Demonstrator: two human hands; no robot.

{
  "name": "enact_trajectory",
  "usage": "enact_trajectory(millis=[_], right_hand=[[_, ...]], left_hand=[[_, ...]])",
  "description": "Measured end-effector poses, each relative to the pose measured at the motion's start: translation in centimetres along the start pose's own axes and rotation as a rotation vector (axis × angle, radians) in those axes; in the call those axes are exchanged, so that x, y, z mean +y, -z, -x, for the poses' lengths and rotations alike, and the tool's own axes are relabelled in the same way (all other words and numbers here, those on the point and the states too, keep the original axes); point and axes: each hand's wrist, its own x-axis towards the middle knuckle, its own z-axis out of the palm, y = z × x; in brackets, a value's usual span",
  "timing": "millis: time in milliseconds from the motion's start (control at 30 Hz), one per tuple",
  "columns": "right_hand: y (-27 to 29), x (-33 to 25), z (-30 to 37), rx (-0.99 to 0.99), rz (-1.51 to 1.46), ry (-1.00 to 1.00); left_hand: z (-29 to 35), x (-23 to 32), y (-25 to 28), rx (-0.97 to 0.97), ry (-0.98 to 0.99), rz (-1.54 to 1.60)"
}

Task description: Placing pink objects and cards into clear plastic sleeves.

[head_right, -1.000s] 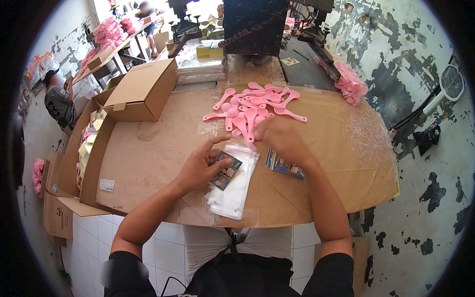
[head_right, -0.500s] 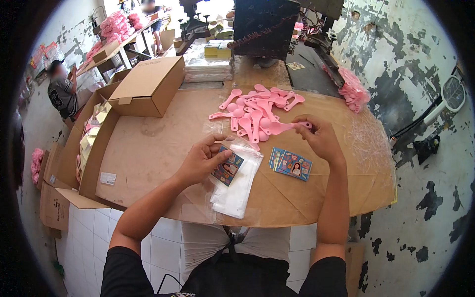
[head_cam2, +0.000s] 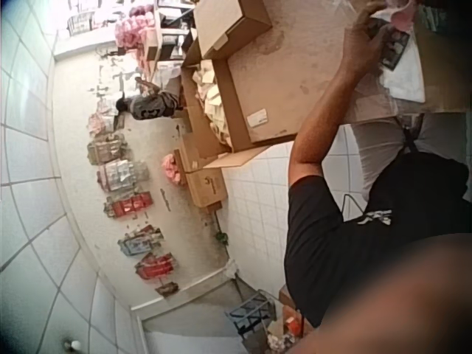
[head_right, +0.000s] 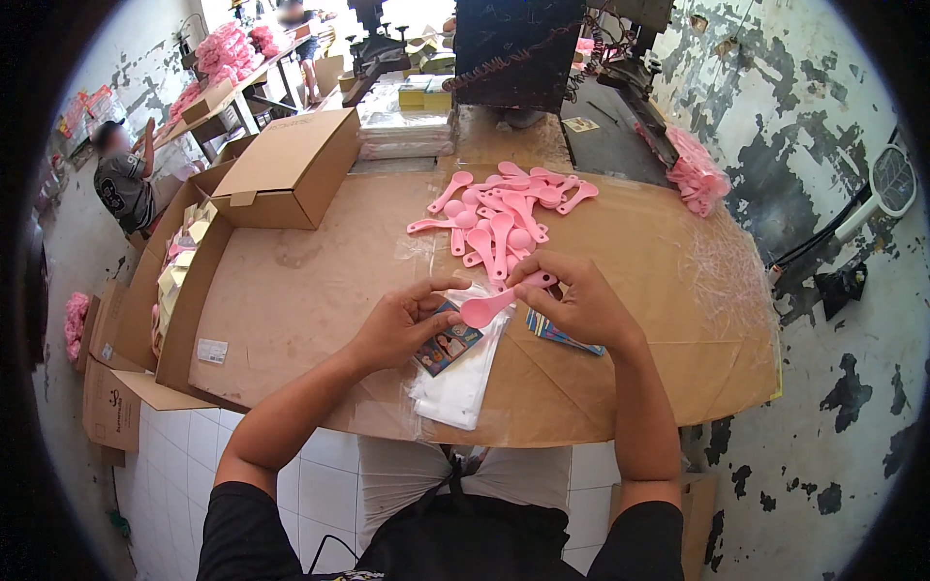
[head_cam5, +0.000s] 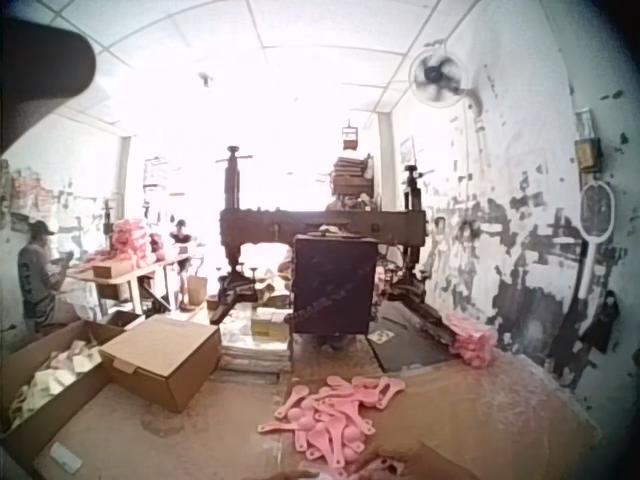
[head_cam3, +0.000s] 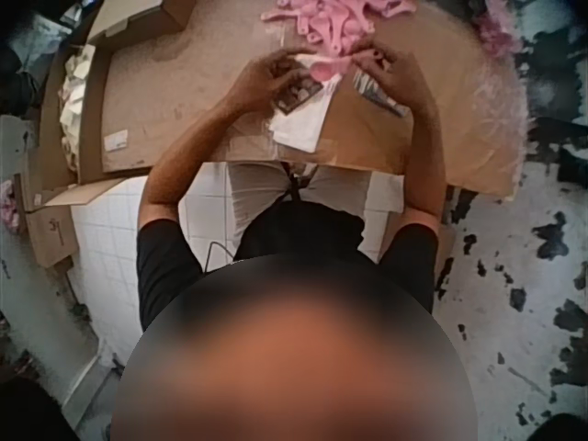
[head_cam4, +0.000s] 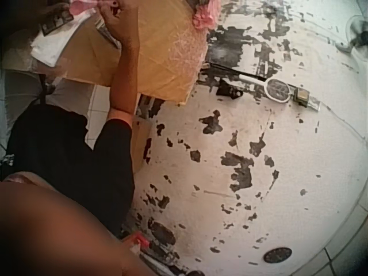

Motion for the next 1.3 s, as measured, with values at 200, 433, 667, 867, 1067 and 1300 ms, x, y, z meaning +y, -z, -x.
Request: enact_trajectory(millis=[200, 433, 667, 867, 1067, 1300], right_hand=[[-2.5, -1.6, -0.4, -0.02, 0.019, -0.007], [-3.7, -2.3, -1.4, -0.222, -0.727, 0.024], [-3.0, -6.1, -1.4, -0.018, -0.105, 0.236], [-0.5, -11.6, -1.9, 0.208, 0.426, 0.418], [-0.5, -12.3, -1.2, 0.179, 0.328, 0.193], [-1.4, -11.8, -0.4, 0.17, 0.229, 0.096]], left_hand=[[0.1, 0.6, -0.4, -0.043, 0.051, -0.044], [0.2, 0.6, 0.7, -0.186, 0.078, 0.256], [0.3, 0.2, 0.4, -0.197, -0.06, 0.312], [0.6, 2.4, 1.0, -0.066, -0.326, -0.029], [1.7, 4.3, -0.9, -0.017, -0.442, -0.184], [2.6, 6.0, -2.0, -0.01, -0.306, -0.031]])
